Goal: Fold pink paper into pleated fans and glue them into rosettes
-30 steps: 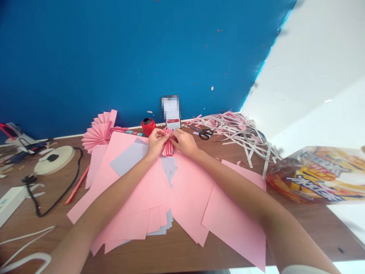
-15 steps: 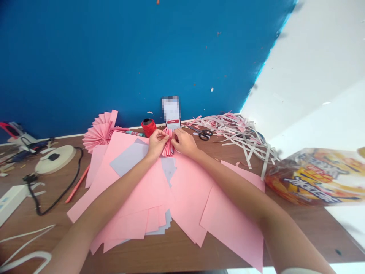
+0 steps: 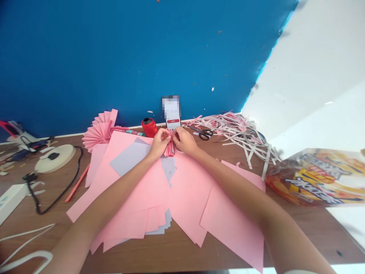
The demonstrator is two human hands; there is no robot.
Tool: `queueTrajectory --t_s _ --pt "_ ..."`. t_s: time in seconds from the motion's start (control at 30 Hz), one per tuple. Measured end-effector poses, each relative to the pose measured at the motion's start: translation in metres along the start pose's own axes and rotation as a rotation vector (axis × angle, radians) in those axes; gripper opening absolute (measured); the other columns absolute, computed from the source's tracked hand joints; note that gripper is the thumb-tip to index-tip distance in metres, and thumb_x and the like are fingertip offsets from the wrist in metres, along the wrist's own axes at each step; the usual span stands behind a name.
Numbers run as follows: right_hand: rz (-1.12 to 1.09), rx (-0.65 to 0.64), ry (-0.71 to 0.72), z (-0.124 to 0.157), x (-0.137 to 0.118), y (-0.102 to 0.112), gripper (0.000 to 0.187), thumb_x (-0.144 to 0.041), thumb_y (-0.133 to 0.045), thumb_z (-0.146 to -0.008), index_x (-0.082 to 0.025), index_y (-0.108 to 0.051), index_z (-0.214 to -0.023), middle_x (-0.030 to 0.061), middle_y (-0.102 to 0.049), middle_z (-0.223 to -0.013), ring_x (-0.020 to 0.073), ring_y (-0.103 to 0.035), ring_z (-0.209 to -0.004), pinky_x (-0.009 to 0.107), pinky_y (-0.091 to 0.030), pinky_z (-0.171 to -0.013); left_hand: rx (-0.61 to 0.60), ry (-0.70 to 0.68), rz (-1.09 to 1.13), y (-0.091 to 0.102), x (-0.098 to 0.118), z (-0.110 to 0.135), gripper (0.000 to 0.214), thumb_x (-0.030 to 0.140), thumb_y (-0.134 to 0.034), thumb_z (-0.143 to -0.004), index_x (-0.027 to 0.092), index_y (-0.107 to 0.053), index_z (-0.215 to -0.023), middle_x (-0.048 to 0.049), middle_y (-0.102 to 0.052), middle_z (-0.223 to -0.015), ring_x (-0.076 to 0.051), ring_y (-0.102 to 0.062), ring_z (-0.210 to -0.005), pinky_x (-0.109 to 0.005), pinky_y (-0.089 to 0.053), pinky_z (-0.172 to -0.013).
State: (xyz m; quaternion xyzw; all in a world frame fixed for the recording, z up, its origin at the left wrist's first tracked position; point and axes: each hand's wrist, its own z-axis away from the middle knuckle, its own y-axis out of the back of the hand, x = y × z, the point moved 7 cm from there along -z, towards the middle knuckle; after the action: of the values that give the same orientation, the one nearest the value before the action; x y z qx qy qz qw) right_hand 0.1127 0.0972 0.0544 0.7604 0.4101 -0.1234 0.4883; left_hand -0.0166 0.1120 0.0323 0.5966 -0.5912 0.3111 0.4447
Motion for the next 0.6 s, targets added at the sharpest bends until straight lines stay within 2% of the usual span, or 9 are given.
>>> queueTrajectory --t_s 0.17,0.27,0.4,0.6 --pt "0.023 0.034 -0.036 0.001 0.004 0.001 0.009 -0.021 -0.049 -0.083 -0.02 -0.057 -0.084 0.0058 -0.065 -0.084 0.0203 -0.057 -0.077 0.03 -0.04 -0.07 0.036 0.03 0.063 0.003 -0.007 -0.002 0.015 0.014 -0.061 -0.077 0.02 -0.051 -0.087 -0.0009 -0.057 -0.087 -0.013 -0.056 -0.083 -0.029 -0.046 -0.082" --pt "-0.019 0.054 -0.048 0.0 0.008 0.002 0.019 -0.014 -0.045 -0.079 -0.019 -0.059 -0.089 0.0061 -0.066 -0.09 0.0208 -0.058 -0.081 0.031 -0.042 -0.073 0.059 0.057 0.103 0.005 -0.011 -0.003 0.016 0.013 -0.06 -0.076 0.02 -0.05 -0.087 -0.0006 -0.056 -0.086 -0.013 -0.057 -0.081 -0.028 -0.046 -0.079" --pt "-0.066 0.019 -0.061 -0.002 0.012 0.001 0.031 -0.008 -0.043 -0.07 -0.019 -0.062 -0.091 0.0059 -0.066 -0.094 0.0208 -0.059 -0.083 0.033 -0.045 -0.077 0.065 0.065 0.118 0.006 -0.013 -0.003 0.016 0.013 -0.06 -0.076 0.02 -0.05 -0.086 -0.0003 -0.055 -0.085 -0.013 -0.057 -0.08 -0.028 -0.046 -0.078" --pt "-0.062 -0.07 -0.009 -0.001 0.002 -0.003 0.012 -0.022 -0.055 -0.075 -0.019 -0.065 -0.08 0.0058 -0.064 -0.091 0.02 -0.058 -0.082 0.033 -0.046 -0.077 0.057 0.066 0.101 0.006 -0.014 -0.003 0.015 0.016 -0.061 -0.077 0.02 -0.05 -0.087 0.0003 -0.055 -0.084 -0.012 -0.057 -0.078 -0.028 -0.047 -0.078"
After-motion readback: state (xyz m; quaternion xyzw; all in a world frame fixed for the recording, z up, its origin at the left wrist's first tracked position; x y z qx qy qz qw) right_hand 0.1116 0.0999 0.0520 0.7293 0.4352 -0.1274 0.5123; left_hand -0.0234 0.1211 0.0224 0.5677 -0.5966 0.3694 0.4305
